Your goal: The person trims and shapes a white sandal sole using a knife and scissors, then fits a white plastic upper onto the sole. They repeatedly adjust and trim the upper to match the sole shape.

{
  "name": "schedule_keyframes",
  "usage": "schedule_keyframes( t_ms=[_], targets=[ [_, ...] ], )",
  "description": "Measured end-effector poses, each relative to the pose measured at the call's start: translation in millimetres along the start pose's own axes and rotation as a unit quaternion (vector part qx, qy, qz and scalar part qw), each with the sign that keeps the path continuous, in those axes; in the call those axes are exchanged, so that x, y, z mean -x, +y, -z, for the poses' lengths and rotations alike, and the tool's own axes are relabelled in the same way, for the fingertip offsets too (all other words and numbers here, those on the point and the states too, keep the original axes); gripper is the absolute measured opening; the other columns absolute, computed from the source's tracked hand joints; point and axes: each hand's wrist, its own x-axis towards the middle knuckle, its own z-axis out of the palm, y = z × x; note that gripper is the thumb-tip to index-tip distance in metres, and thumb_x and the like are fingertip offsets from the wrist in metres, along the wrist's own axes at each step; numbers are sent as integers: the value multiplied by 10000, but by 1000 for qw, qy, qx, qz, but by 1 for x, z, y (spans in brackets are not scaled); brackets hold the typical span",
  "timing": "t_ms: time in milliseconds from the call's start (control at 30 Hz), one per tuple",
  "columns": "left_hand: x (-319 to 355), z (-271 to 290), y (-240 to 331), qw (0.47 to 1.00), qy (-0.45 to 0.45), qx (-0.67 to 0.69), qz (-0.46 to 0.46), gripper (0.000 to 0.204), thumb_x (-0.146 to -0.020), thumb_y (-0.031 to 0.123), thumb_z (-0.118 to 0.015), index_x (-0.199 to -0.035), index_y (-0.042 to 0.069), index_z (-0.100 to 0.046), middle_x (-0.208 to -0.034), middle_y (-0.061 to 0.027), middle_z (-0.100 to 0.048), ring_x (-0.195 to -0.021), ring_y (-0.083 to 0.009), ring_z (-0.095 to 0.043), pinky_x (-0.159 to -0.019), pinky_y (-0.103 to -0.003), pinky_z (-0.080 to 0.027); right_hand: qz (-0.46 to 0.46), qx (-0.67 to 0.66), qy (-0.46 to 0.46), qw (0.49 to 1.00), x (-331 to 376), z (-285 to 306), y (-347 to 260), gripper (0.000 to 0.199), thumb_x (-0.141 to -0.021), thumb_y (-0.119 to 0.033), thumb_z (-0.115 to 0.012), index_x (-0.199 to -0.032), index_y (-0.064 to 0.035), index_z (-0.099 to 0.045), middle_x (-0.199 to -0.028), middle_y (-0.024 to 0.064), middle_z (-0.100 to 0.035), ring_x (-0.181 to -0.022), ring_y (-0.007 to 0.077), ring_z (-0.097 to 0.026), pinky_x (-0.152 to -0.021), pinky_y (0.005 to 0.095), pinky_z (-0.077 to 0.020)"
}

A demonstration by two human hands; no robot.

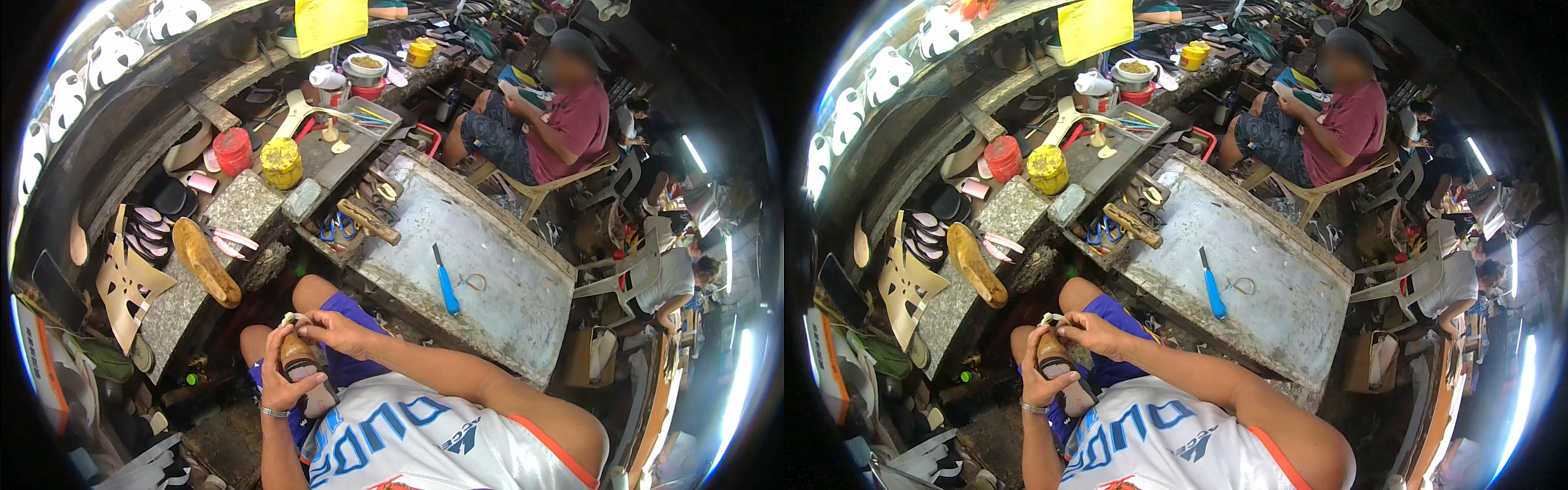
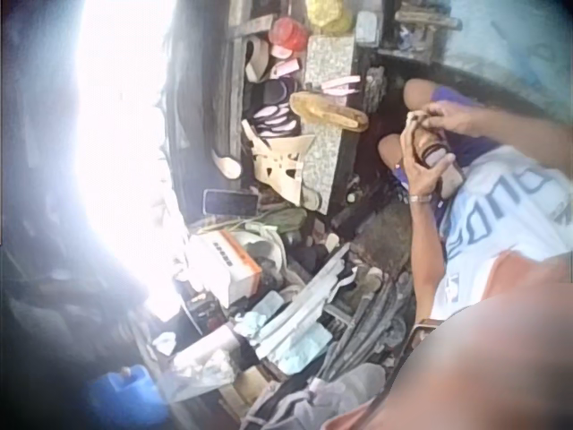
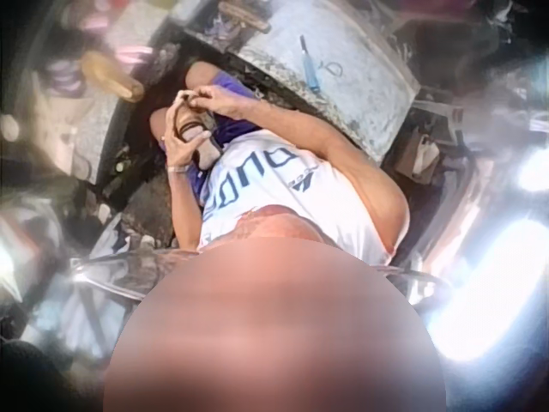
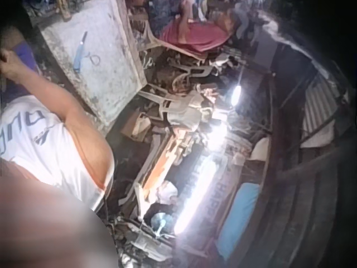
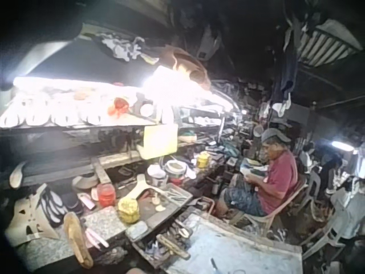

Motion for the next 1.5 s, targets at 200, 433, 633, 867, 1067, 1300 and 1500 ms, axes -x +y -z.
schedule_keyframes(
  t_ms=[200, 433, 633, 867, 1067, 1300, 1500],
  targets=[
    [-10, -4, 1, 994, -29, -75, -69, 1091, -641, 192, -1069, -1594, 38, -560, -1597, -136, -522, -1380, -264, -630, -1155, -398, -539, 112, -16, -10, 994, -3, 5, -20, 308, -1121, -287, -740, -1296, -34, -742, -1204, 21, -735, -1092, 105, -674, -963, 301, -561],
    [-13, -14, 0, 995, -19, -88, -43, 1389, -618, 211, -1093, -1748, 79, -297, -1666, -157, -424, -1332, -286, -628, -1098, -428, -575, 187, 318, 132, 920, -10, 13, -67, 311, -1016, -300, -852, -1107, -5, -806, -1018, 166, -791, -967, 210, -752, -840, 379, -586],
    [-7, -32, -6, 996, -33, -88, 13, 1583, -639, 241, -1109, -1791, 45, -41, -1708, -220, -371, -1297, -333, -651, -1117, -466, -572, 86, 428, -15, 900, -9, 13, -78, 498, -1116, -505, -688, -1102, -23, -816, -993, 226, -794, -919, 366, -780, -811, 489, -583],
    [0, -41, -10, 996, 3, -85, 28, 1594, -660, 215, -1103, -1780, 14, 13, -1564, -244, -516, -1326, -318, -634, -1130, -454, -570, 76, 472, -42, 877, -6, 9, -66, 570, -1191, -508, -550, -1059, 2, -767, -1048, 230, -761, -1020, 425, -735, -882, 515, -562],
    [0, -41, -13, 996, 5, -93, -4, 1561, -662, 238, -1103, -1784, 26, -39, -1557, -245, -543, -1412, -365, -608, -1208, -467, -508, 120, 461, -59, 877, -5, 14, -53, 545, -1190, -511, -547, -1170, -15, -773, -1112, 225, -763, -1069, 437, -734, -930, 499, -572],
    [3, -35, -10, 995, 24, -93, 25, 1506, -666, 268, -1102, -1781, 28, -119, -1555, -226, -536, -1427, -369, -598, -1228, -478, -489, 79, 198, 41, 976, 8, 16, -21, 386, -1158, -338, -687, -1301, 19, -710, -1114, 121, -769, -1022, 214, -733, -904, 374, -585],
    [1, -34, -12, 994, -9, -112, 6, 1489, -657, 270, -1104, -1780, 33, -156, -1593, -225, -496, -1440, -374, -587, -1225, -482, -495, 34, 114, 18, 993, 10, 26, -13, 339, -1170, -307, -678, -1278, 9, -732, -1151, 55, -771, -1097, 127, -698, -958, 323, -573]
  ],
)
